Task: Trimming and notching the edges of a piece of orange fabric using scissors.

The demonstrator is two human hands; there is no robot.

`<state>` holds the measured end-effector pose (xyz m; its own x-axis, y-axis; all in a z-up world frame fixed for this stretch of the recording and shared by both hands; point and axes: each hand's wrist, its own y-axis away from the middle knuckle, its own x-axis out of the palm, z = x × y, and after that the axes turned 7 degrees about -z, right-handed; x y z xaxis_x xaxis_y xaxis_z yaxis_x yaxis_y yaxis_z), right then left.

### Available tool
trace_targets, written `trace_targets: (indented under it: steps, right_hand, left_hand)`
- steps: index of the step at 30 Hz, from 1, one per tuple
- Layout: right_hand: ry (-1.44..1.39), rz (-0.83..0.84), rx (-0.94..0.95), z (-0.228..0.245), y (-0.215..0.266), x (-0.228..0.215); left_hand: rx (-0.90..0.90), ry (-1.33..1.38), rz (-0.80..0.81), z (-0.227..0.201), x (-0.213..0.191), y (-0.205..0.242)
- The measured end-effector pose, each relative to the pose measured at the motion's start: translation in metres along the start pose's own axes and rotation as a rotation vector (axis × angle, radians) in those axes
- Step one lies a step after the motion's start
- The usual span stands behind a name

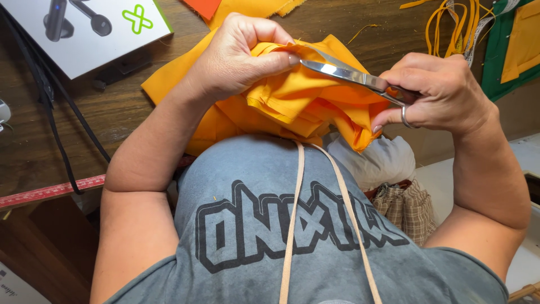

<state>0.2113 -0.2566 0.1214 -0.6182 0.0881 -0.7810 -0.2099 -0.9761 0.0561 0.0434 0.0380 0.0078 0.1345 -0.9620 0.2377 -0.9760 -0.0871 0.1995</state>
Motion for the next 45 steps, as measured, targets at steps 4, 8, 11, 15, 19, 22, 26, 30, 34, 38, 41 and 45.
trace_targets:
  steps: [4,8,11,15,19,22,26,30,34,38,41,45]
  right_hand:
    - [-0.008,0.007,0.004,0.006,-0.010,0.000]
    - [-0.033,-0.007,-0.027,0.007,-0.017,0.003]
    - [-0.019,-0.008,-0.037,0.005,-0.015,0.006]
    - [0.008,0.006,-0.048,0.007,-0.015,0.005]
    - [0.029,0.009,-0.063,0.005,-0.010,0.003]
    - [0.055,0.026,-0.050,0.003,-0.006,0.001]
    - [0.085,0.020,-0.033,0.002,-0.005,0.001]
    - [0.083,-0.008,-0.056,0.007,-0.013,0.002]
    - [0.035,-0.007,-0.080,0.010,-0.024,0.007]
    - [0.056,-0.020,-0.102,0.013,-0.032,0.010]
    - [0.038,-0.024,-0.126,0.009,-0.030,0.012]
    - [0.067,-0.026,-0.142,0.004,-0.024,0.012]
  left_hand:
    - [0.007,-0.004,0.008,-0.003,0.003,0.001]
    - [0.101,0.003,0.051,-0.001,0.003,0.000]
    - [0.066,0.025,0.078,-0.002,0.003,0.003]
    - [0.084,0.029,0.076,0.008,0.002,0.002]
    - [0.028,0.071,0.087,0.000,0.002,0.004]
    - [-0.045,0.091,0.062,0.001,0.003,0.004]
    - [0.058,0.074,0.006,0.009,0.004,0.002]
    - [0.087,0.009,0.001,0.004,0.005,0.003]
    - [0.111,0.069,0.067,-0.006,0.011,0.006]
    - [0.137,0.105,0.072,-0.006,0.014,0.006]
    - [0.182,0.063,0.061,-0.002,0.014,0.006]
    - [0.253,0.012,-0.009,0.003,0.017,0.005]
